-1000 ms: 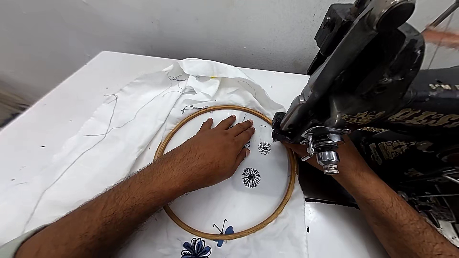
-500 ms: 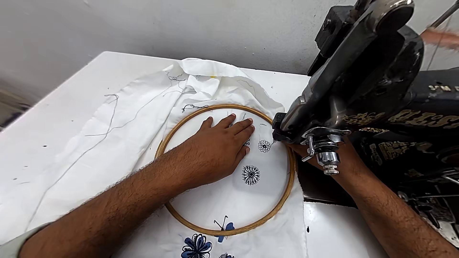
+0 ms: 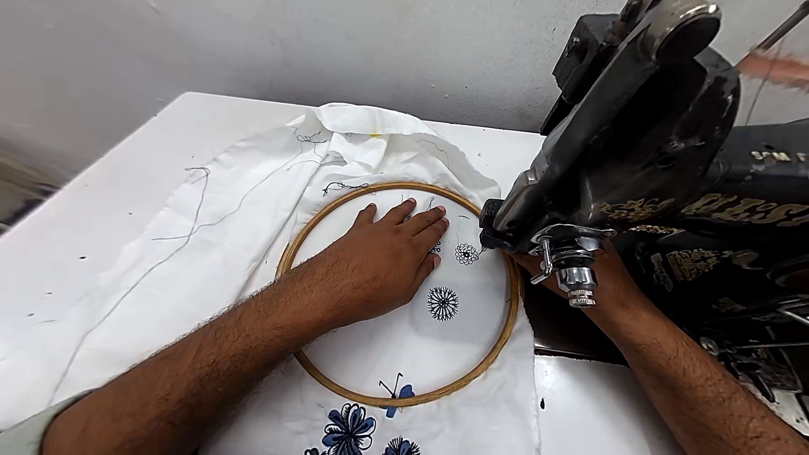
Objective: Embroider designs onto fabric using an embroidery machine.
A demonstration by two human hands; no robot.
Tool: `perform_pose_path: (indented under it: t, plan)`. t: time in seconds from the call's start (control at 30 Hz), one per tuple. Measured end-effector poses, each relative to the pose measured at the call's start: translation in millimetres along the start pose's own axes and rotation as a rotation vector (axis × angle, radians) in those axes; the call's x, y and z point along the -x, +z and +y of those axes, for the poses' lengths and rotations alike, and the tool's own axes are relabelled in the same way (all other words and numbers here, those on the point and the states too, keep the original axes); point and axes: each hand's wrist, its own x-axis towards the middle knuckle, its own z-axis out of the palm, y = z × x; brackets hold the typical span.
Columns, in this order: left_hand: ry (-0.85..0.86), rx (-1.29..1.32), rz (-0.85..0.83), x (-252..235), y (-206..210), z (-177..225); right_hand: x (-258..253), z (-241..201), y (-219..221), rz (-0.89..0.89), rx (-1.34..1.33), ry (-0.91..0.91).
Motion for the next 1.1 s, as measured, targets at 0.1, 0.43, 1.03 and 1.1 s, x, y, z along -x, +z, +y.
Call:
perform_pose_path:
  t: [0.1, 0.43, 1.03, 1.1]
  plan:
    - [0.002, 0.006, 0.002, 0, 0, 0, 4, -6, -2, 0.006, -0.031, 0.037]
    - [0.012, 0.009, 0.047, -4, 5, -4, 2, 2, 1, 0.027, 0.001, -0.009]
    - [0.019, 0.024, 0.066, -8, 8, -2, 3, -3, -4, 0.032, -0.031, 0.045]
    - [0.025, 0.023, 0.066, -9, 8, -1, 2, -3, -5, 0.033, -0.042, 0.032]
